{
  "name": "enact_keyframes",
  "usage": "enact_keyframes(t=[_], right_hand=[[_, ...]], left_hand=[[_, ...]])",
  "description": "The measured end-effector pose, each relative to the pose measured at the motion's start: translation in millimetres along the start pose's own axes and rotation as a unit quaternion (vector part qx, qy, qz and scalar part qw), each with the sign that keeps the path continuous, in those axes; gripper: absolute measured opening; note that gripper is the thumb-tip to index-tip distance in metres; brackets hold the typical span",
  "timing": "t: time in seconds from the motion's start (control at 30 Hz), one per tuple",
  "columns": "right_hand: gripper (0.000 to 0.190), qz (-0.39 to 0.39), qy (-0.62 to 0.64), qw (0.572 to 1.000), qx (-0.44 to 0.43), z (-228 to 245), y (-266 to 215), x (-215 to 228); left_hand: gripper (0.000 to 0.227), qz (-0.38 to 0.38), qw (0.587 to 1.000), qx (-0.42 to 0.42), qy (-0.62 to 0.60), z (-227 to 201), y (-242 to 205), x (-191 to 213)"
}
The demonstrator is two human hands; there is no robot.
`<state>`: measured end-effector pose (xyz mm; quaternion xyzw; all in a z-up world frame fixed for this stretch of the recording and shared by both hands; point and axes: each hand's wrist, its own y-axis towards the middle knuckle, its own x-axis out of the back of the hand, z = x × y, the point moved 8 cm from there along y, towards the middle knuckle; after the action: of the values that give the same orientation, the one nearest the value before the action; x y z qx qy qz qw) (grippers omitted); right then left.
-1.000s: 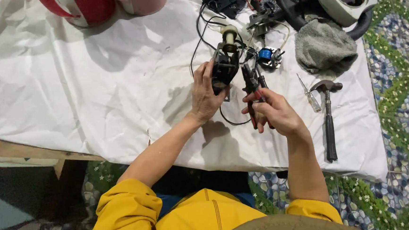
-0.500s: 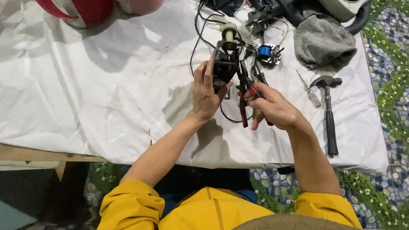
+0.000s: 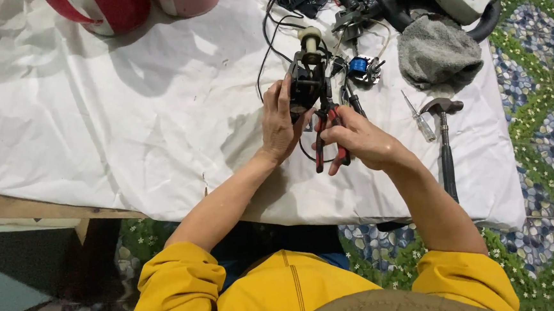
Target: Adjusting and repairing a small mechanical motor assembly using a screwdriver and pliers on a workbench.
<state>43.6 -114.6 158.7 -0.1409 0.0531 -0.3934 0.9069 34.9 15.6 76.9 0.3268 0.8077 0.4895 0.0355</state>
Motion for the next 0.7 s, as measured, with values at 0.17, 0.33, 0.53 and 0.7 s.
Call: enact_keyframes(t=[0.17,0.33,0.53,0.7], right_hand=[[0.044,-0.009,0.029,1.000,0.000,8,-7,-15],[0.049,-0.010,0.037,0.999,0.018,1,-2,-16],[0.051,-0.005,0.037,0.998,0.047,-17,4,-9],[0.046,-0.035,-0.078,0.988,0.126,-61,19,10]], left_hand=[[0.084,0.002,1.000,-0.002,0.005,-3,1,2],[0.086,0.004,1.000,-0.002,0.001,-2,1,2],[0.088,-0.002,1.000,0.000,0.005,-4,2,3],[0.083,-0.021,0.999,-0.017,0.016,-5,8,6]])
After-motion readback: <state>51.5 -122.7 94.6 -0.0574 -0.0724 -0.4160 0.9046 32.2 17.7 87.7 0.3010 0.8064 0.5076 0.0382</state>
